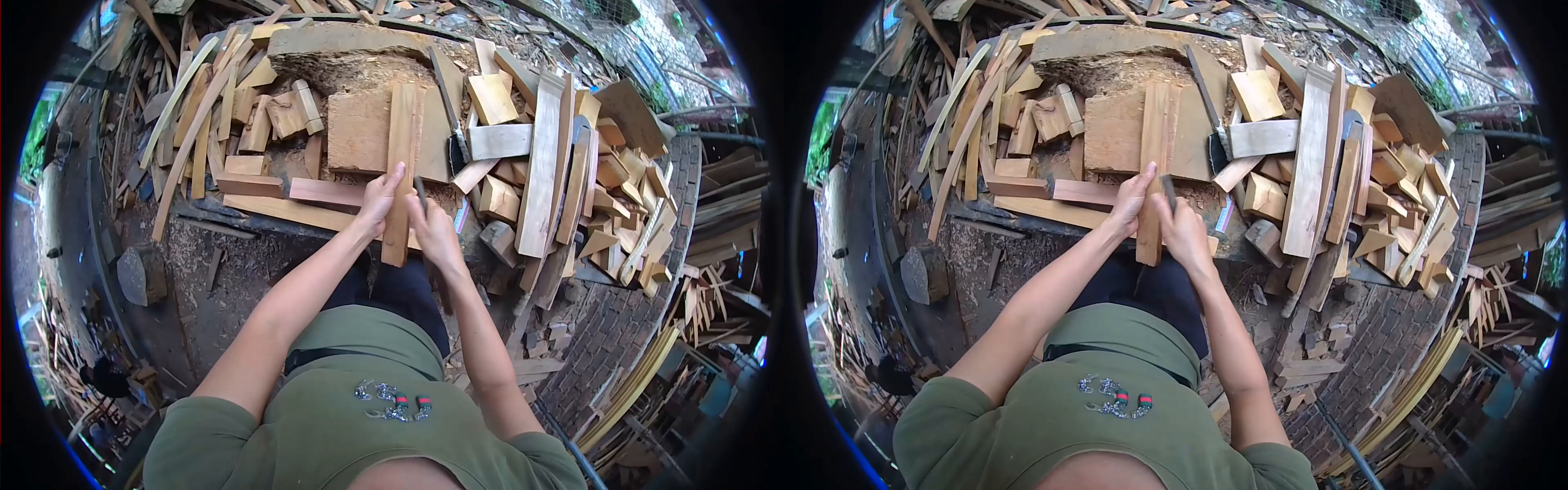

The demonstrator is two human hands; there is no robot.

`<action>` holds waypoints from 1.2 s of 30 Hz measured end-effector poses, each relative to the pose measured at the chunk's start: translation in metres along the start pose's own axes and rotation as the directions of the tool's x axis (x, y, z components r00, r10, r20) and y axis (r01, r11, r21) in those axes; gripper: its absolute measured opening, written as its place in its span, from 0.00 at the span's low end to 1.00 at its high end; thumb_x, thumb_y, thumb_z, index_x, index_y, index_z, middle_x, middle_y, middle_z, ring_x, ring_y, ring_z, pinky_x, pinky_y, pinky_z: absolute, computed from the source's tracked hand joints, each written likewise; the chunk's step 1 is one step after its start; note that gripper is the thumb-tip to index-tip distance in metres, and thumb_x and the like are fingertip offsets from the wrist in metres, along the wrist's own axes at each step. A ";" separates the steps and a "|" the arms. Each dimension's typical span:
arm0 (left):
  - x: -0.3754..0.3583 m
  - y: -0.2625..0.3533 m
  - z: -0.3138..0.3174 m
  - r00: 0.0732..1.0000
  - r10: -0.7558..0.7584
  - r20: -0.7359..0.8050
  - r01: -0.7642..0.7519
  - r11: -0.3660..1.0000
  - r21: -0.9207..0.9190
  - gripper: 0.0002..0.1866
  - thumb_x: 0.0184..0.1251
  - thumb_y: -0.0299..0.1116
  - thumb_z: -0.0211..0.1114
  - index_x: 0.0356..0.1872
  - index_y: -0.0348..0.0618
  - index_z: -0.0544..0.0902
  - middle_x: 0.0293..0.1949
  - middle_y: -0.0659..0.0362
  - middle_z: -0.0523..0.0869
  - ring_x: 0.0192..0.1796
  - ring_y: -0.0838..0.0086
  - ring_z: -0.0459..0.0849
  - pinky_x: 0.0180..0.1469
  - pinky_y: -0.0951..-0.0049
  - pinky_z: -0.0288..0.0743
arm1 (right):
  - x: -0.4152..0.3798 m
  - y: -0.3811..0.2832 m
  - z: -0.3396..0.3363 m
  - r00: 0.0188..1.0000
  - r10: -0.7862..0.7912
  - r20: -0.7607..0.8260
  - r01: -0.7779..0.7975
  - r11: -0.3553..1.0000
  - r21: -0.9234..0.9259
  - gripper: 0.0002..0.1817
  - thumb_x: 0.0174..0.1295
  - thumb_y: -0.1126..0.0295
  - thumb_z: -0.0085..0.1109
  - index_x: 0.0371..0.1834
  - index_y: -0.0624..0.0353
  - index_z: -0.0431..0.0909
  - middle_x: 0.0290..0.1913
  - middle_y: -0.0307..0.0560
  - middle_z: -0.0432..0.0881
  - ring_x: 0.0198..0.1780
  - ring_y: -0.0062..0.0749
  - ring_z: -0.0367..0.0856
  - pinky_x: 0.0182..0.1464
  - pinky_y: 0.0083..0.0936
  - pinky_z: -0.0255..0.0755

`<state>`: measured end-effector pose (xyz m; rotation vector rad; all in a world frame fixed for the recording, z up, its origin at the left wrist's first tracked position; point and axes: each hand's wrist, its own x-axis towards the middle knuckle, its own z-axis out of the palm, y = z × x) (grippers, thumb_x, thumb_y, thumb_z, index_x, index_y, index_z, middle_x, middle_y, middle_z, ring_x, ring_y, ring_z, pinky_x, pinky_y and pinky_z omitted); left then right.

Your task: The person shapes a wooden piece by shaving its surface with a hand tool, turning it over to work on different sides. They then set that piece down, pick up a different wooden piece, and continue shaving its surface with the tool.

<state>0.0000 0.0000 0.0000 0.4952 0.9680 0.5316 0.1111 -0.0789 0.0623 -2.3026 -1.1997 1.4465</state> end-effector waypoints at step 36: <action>-0.036 0.025 0.022 0.997 -0.063 -0.050 0.070 0.982 0.173 0.17 0.75 0.50 0.50 0.43 0.45 0.67 0.25 0.58 0.76 0.21 0.73 0.78 0.23 0.72 0.77 | 0.042 -0.045 -0.033 0.867 -0.313 -0.386 0.267 0.949 -0.169 0.25 0.71 0.60 0.42 0.60 0.71 0.66 0.34 0.71 0.80 0.41 0.64 0.80 0.43 0.51 0.72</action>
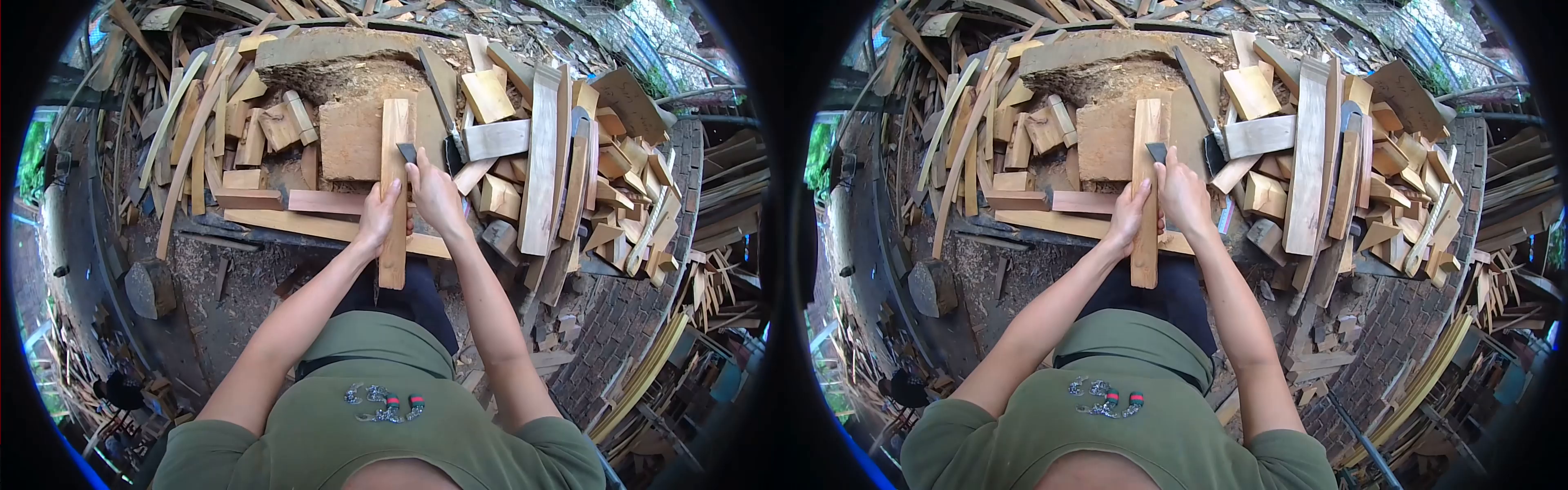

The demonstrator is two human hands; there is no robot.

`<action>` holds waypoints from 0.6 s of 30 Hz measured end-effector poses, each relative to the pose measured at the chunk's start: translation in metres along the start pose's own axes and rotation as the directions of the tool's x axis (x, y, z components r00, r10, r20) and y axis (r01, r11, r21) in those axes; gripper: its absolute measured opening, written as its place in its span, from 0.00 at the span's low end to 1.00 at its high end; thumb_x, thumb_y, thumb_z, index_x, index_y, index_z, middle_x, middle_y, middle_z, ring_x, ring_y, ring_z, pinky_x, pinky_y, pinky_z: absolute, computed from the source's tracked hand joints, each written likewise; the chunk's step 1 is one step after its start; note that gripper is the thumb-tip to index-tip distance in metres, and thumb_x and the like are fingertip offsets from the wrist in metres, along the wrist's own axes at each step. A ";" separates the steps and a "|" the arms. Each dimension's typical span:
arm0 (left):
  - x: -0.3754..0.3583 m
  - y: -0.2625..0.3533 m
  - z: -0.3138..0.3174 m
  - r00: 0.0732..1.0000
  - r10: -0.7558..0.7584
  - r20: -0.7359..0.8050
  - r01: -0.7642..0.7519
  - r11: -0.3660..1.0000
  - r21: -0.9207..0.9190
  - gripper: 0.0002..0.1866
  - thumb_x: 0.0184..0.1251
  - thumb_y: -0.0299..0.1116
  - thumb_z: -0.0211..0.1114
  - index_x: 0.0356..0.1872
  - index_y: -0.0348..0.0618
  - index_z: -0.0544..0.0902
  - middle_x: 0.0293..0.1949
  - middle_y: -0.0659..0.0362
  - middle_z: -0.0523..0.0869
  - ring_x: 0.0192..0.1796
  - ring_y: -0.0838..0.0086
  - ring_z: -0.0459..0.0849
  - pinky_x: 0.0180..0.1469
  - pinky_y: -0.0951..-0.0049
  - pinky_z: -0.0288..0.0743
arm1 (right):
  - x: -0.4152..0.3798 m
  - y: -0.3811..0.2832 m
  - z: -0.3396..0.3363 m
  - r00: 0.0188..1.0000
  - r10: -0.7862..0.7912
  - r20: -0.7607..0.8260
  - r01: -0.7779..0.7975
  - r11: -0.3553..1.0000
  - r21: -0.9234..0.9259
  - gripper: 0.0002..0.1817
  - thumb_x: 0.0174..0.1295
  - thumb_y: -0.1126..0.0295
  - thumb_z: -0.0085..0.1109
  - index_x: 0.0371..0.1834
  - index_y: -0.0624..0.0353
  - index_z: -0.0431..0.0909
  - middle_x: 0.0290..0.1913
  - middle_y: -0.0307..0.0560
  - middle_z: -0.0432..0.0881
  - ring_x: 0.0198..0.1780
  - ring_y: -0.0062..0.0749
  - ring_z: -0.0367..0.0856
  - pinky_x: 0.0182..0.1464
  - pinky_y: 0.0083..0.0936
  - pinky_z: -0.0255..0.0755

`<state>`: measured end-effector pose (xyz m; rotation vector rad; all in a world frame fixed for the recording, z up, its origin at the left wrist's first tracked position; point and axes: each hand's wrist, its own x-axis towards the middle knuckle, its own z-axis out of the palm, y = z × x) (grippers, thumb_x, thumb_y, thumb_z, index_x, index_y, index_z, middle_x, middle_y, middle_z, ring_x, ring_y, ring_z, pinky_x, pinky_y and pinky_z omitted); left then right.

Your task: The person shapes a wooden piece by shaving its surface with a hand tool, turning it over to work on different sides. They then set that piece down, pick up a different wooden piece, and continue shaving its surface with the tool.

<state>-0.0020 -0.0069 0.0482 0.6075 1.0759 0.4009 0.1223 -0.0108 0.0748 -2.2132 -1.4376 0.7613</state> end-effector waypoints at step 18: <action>-0.029 -0.007 0.007 0.995 -0.078 0.060 0.082 0.995 -0.065 0.17 0.76 0.50 0.48 0.45 0.46 0.66 0.24 0.56 0.77 0.21 0.71 0.79 0.24 0.71 0.77 | 0.051 0.005 0.007 0.994 -0.005 -0.111 -0.003 0.998 -0.064 0.25 0.71 0.59 0.44 0.62 0.67 0.65 0.37 0.64 0.81 0.39 0.60 0.81 0.40 0.49 0.75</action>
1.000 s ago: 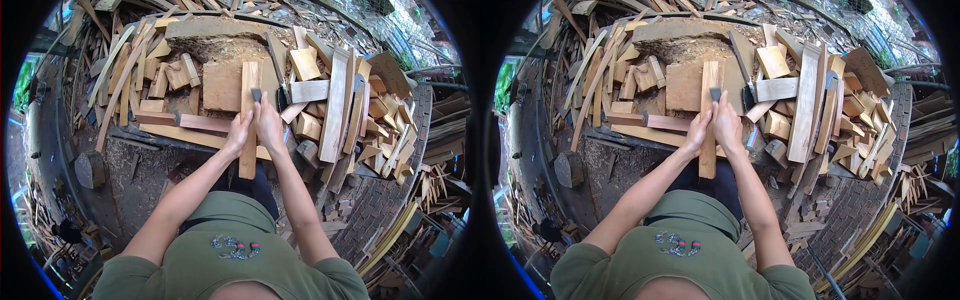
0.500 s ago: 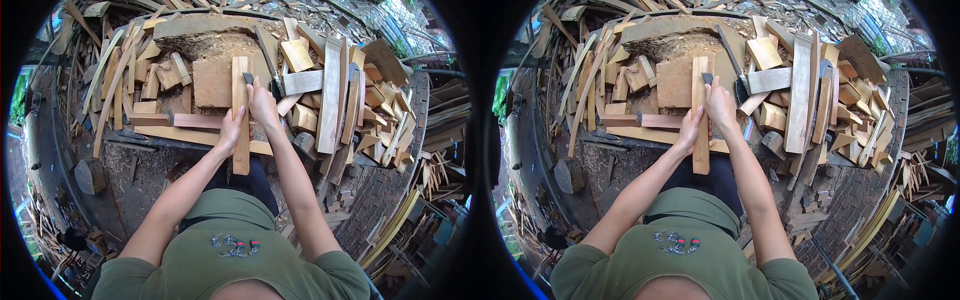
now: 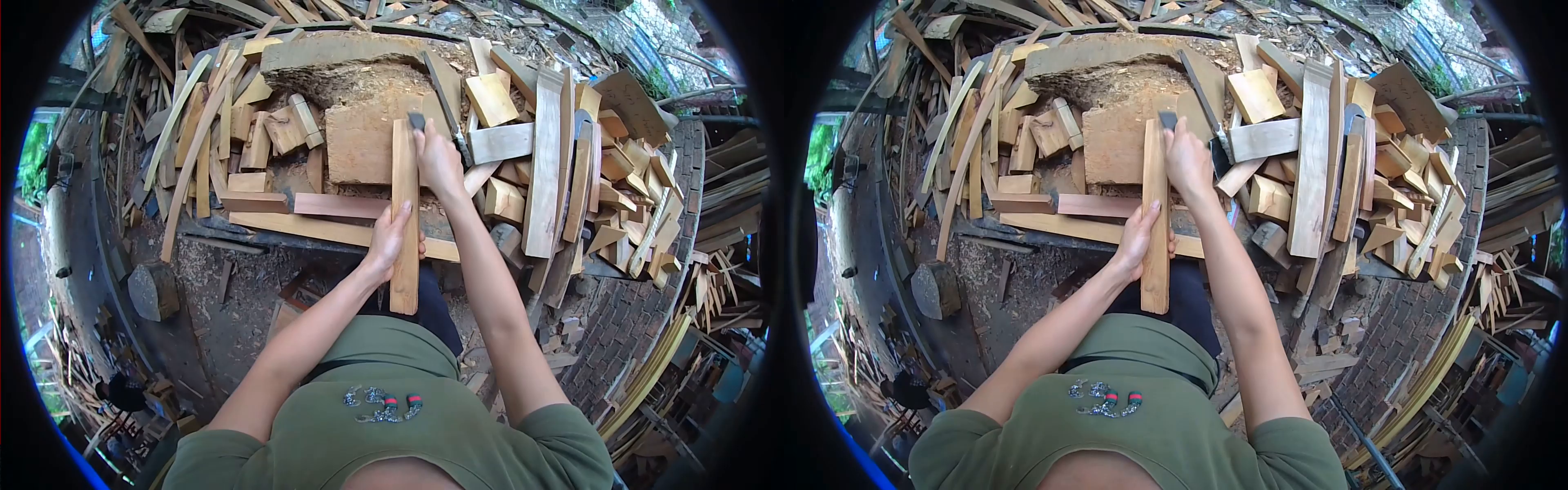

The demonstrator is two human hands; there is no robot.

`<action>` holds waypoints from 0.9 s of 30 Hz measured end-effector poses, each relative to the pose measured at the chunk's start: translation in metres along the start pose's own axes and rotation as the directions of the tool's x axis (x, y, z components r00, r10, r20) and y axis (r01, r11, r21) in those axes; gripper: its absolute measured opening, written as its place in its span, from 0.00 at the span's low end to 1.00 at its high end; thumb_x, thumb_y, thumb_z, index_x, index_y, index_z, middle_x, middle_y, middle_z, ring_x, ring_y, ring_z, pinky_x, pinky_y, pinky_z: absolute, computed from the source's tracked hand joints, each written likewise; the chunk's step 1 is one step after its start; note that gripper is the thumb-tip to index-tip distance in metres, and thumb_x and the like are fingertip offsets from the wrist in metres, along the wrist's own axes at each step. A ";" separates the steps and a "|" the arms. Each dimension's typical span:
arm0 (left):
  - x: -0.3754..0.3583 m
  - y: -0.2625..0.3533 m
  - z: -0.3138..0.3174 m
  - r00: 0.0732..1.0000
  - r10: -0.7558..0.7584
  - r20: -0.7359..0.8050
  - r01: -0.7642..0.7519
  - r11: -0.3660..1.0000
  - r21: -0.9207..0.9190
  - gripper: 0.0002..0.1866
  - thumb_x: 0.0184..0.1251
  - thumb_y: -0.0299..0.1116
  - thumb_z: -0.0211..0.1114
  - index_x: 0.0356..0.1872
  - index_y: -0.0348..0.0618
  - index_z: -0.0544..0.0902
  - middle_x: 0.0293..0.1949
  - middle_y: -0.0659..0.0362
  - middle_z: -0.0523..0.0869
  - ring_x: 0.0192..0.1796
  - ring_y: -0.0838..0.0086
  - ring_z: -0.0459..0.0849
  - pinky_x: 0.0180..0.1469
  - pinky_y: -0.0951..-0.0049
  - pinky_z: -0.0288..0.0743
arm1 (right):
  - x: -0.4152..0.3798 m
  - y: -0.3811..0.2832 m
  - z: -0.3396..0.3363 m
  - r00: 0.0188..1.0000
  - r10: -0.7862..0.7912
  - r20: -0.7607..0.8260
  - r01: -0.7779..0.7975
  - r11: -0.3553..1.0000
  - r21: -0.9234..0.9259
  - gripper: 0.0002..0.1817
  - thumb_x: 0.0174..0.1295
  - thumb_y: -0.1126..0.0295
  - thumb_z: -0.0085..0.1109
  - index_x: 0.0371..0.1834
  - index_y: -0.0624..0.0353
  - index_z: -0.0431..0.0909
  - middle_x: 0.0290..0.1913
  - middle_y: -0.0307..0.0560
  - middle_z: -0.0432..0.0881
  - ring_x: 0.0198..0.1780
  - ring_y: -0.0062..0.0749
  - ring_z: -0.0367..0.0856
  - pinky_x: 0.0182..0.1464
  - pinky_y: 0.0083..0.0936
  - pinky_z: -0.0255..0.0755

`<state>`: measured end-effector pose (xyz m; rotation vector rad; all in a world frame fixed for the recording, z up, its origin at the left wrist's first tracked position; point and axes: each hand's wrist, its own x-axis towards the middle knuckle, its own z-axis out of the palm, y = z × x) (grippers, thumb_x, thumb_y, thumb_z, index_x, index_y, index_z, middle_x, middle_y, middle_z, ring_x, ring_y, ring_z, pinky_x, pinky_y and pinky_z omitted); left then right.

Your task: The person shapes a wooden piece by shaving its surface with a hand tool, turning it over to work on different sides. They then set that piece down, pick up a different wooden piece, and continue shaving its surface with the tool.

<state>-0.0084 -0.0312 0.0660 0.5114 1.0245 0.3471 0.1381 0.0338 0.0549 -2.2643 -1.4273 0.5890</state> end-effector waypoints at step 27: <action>-0.002 0.010 -0.031 0.972 -0.140 0.190 0.188 0.946 -0.266 0.25 0.68 0.65 0.49 0.37 0.51 0.72 0.21 0.62 0.75 0.18 0.74 0.75 0.22 0.74 0.71 | 0.004 0.007 -0.009 0.962 0.164 0.220 -0.242 0.887 0.394 0.22 0.73 0.57 0.39 0.51 0.68 0.73 0.22 0.58 0.79 0.20 0.47 0.81 0.24 0.41 0.75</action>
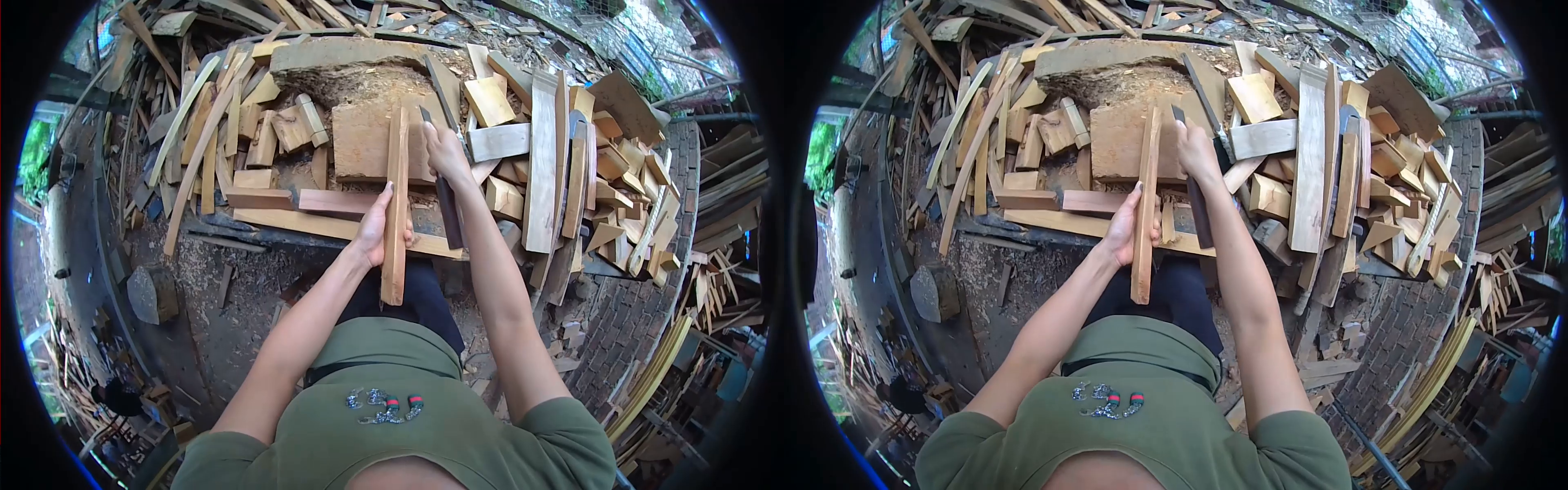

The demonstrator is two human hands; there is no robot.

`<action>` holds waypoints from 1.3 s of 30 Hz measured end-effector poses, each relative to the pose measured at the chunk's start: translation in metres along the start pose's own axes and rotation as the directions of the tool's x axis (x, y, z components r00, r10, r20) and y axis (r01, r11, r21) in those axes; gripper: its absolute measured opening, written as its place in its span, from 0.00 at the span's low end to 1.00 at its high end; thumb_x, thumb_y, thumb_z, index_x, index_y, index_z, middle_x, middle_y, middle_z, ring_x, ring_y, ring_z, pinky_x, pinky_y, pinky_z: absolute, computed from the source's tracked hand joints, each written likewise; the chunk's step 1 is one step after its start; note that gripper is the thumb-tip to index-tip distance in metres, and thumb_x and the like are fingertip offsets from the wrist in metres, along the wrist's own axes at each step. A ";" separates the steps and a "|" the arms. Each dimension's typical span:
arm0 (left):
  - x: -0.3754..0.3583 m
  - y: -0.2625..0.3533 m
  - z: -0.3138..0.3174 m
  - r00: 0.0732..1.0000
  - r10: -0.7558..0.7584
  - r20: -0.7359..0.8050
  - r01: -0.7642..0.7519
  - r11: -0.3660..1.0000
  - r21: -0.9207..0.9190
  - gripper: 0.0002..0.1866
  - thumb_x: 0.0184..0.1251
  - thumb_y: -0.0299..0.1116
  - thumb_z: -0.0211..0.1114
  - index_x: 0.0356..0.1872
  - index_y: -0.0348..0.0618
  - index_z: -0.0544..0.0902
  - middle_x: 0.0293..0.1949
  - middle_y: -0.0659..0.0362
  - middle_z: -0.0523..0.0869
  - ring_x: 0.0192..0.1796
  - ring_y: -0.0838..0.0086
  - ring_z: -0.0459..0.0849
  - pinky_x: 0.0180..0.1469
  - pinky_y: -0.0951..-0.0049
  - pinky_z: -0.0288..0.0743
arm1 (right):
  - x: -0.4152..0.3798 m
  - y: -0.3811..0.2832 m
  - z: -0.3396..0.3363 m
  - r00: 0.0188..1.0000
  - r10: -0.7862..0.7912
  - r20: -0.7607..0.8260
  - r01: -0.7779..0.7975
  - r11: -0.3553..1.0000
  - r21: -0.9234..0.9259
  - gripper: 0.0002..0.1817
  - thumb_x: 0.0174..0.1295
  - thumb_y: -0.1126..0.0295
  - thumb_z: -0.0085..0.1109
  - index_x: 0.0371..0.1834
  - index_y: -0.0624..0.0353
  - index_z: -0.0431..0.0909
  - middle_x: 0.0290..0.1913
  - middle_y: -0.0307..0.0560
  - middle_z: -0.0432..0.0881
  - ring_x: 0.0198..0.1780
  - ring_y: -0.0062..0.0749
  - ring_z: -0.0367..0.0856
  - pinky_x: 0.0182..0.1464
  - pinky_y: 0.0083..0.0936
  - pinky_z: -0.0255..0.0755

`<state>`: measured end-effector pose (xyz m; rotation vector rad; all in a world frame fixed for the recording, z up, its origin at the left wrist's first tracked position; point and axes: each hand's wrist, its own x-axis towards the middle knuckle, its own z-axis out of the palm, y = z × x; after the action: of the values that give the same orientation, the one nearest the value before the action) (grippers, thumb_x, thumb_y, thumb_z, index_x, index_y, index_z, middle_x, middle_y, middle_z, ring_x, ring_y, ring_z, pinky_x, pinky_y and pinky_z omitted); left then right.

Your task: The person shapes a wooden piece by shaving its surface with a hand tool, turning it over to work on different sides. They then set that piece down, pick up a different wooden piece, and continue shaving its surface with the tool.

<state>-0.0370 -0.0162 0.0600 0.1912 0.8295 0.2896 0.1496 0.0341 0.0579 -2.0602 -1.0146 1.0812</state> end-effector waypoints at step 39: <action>0.029 0.006 -0.006 0.937 0.282 -0.206 -0.263 0.958 0.117 0.25 0.75 0.56 0.42 0.33 0.44 0.75 0.23 0.61 0.78 0.24 0.74 0.77 0.28 0.71 0.75 | -0.176 -0.019 0.014 0.964 -0.247 0.094 0.258 0.957 -0.129 0.24 0.71 0.66 0.45 0.70 0.53 0.61 0.32 0.73 0.77 0.38 0.68 0.78 0.40 0.50 0.69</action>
<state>-0.0240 -0.0007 0.0376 0.3628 1.0391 0.5436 0.0643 -0.1005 0.1363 -1.9408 -1.3870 0.9856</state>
